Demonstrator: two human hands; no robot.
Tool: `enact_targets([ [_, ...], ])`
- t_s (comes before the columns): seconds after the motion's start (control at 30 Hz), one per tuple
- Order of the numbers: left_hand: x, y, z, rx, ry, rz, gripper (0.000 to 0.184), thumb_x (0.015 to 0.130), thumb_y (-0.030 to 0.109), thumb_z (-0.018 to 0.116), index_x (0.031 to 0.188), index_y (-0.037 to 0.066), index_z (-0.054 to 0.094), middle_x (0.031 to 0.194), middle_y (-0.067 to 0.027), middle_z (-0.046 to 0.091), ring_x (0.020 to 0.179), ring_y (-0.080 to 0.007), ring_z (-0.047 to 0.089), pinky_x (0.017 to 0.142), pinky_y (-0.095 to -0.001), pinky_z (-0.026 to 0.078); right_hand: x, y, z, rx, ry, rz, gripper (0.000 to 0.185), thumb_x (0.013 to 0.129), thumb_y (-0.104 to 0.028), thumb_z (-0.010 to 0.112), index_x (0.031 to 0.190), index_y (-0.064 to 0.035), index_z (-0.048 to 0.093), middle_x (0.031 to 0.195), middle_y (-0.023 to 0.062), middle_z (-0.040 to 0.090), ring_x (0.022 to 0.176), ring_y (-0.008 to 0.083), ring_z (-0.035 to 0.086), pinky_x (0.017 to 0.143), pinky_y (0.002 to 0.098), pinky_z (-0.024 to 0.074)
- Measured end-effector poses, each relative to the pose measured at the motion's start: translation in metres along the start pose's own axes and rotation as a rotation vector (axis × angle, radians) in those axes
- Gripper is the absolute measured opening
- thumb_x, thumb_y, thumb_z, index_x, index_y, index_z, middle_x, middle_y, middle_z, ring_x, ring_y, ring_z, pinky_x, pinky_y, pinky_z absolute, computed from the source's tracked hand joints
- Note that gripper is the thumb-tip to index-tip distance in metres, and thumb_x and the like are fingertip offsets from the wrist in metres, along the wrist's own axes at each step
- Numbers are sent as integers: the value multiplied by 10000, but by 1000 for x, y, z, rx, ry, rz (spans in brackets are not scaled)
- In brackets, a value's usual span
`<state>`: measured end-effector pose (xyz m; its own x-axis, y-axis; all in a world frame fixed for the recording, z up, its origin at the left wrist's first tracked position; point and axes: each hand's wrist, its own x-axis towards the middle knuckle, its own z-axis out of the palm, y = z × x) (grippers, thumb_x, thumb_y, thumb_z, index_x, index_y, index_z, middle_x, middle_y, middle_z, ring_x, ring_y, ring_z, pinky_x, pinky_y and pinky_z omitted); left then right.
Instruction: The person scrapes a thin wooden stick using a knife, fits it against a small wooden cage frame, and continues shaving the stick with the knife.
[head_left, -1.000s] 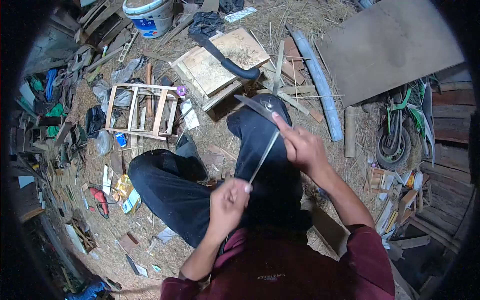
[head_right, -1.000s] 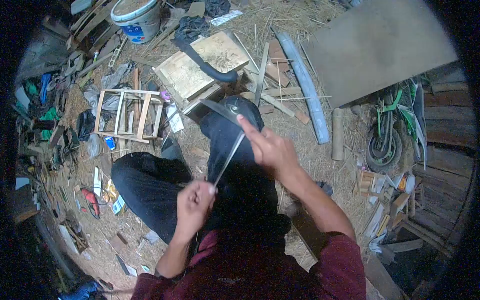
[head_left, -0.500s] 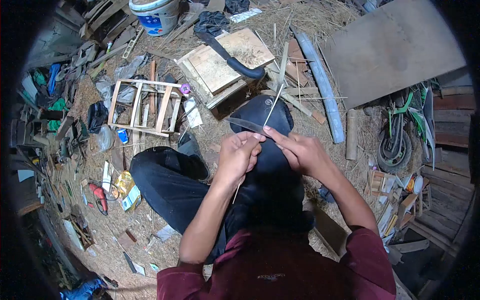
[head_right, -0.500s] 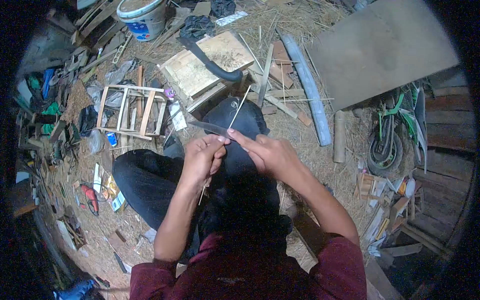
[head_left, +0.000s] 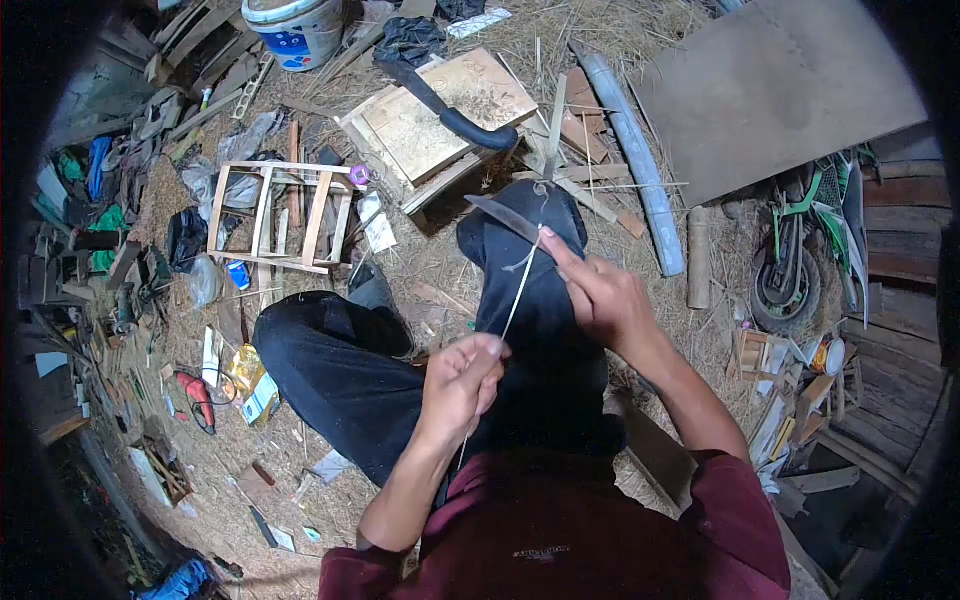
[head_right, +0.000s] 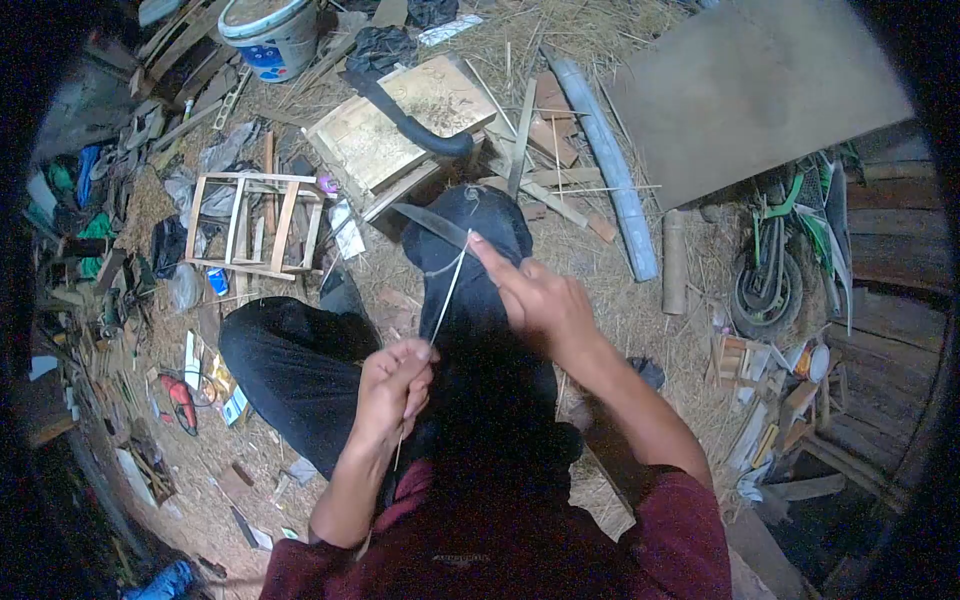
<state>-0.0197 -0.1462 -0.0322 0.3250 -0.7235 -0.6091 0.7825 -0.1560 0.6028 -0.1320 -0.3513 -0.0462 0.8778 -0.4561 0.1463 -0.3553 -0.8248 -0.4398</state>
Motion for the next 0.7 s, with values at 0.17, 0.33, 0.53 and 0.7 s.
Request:
enact_targets([
  [0.17, -25, -8, -20, -66, -38, -89, 209, 1004, 201, 554, 931, 8, 589, 568, 40, 440, 359, -27, 302, 339, -203, 212, 8, 1, -11, 238, 15, 32, 542, 934, -93, 552, 1457, -207, 465, 735, 196, 609, 634, 365, 616, 633, 416, 527],
  [0.33, 20, 20, 6, -18, -54, 40, 225, 1022, 204, 516, 987, -3, 596, 566, 54, 419, 370, -26, 297, 342, -200, 212, 9, -13, -27, 357, 93, 32, 500, 957, -76, 519, 1454, -79, 455, 883, 219, 660, 737, 357, 664, 705, 385, 529],
  [0.53, 65, 41, 30, 112, -97, 52, 246, 1026, 226, 508, 970, 2, 594, 575, 56, 415, 376, -30, 316, 348, -208, 218, 7, 1, -23, 120, -150, -127, 568, 931, -122, 546, 1469, -278, 449, 755, 145, 602, 642, 361, 626, 589, 443, 530],
  [0.7, 56, 31, 25, 312, -19, 123, 282, 1017, 286, 541, 945, 22, 606, 583, 58, 425, 398, -27, 349, 370, -211, 235, 6, -2, -19, 48, -175, -98, 640, 895, -125, 563, 1469, -372, 425, 680, 150, 543, 573, 380, 594, 528, 483, 508],
])
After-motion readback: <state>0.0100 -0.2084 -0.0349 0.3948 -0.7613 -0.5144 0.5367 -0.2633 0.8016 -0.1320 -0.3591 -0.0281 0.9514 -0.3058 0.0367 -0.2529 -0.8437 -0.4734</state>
